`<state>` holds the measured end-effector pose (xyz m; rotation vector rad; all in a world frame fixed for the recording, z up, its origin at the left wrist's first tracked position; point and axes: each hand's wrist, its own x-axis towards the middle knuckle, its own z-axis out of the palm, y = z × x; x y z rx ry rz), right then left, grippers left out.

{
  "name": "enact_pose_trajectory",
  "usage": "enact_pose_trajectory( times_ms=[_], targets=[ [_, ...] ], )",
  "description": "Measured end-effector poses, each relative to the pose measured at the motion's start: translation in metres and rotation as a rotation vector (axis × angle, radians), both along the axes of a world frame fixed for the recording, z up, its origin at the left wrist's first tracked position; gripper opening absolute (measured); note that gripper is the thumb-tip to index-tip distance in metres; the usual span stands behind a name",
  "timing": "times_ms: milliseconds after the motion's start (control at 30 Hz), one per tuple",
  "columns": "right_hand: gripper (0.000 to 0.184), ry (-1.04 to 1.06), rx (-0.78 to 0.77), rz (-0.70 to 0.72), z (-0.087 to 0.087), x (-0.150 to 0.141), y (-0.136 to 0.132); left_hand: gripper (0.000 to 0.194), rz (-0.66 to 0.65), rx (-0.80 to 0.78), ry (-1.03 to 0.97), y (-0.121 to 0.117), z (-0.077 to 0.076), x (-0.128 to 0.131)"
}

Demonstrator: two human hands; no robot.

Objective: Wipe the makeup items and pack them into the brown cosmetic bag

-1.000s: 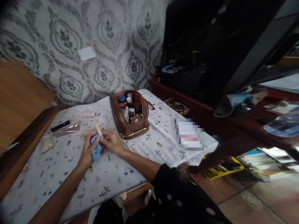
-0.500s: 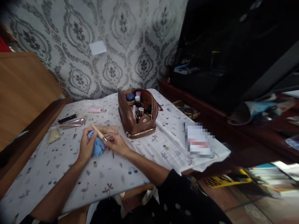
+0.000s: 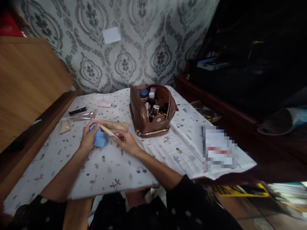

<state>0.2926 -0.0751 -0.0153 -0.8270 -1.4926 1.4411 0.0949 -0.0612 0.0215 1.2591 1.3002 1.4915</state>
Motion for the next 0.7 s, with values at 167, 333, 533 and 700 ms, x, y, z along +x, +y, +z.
enact_pose_trajectory(
  times_ms=[167,333,533,700],
  targets=[
    [0.051,0.057,-0.135,0.027,0.002,0.002,0.0,0.038,-0.047,-0.06,-0.116,0.0,0.001,0.0],
    [0.052,0.133,-0.248,0.067,0.008,0.007,-0.002,0.043,-0.051,-0.094,-0.172,0.0,-0.002,-0.002],
    [0.049,0.176,-0.346,0.053,0.01,0.006,-0.001,0.043,-0.054,-0.108,-0.186,0.0,-0.001,-0.001],
    [0.048,0.26,-0.316,-0.011,0.015,0.004,-0.002,0.044,-0.038,-0.126,-0.194,-0.003,0.002,0.004]
  ],
)
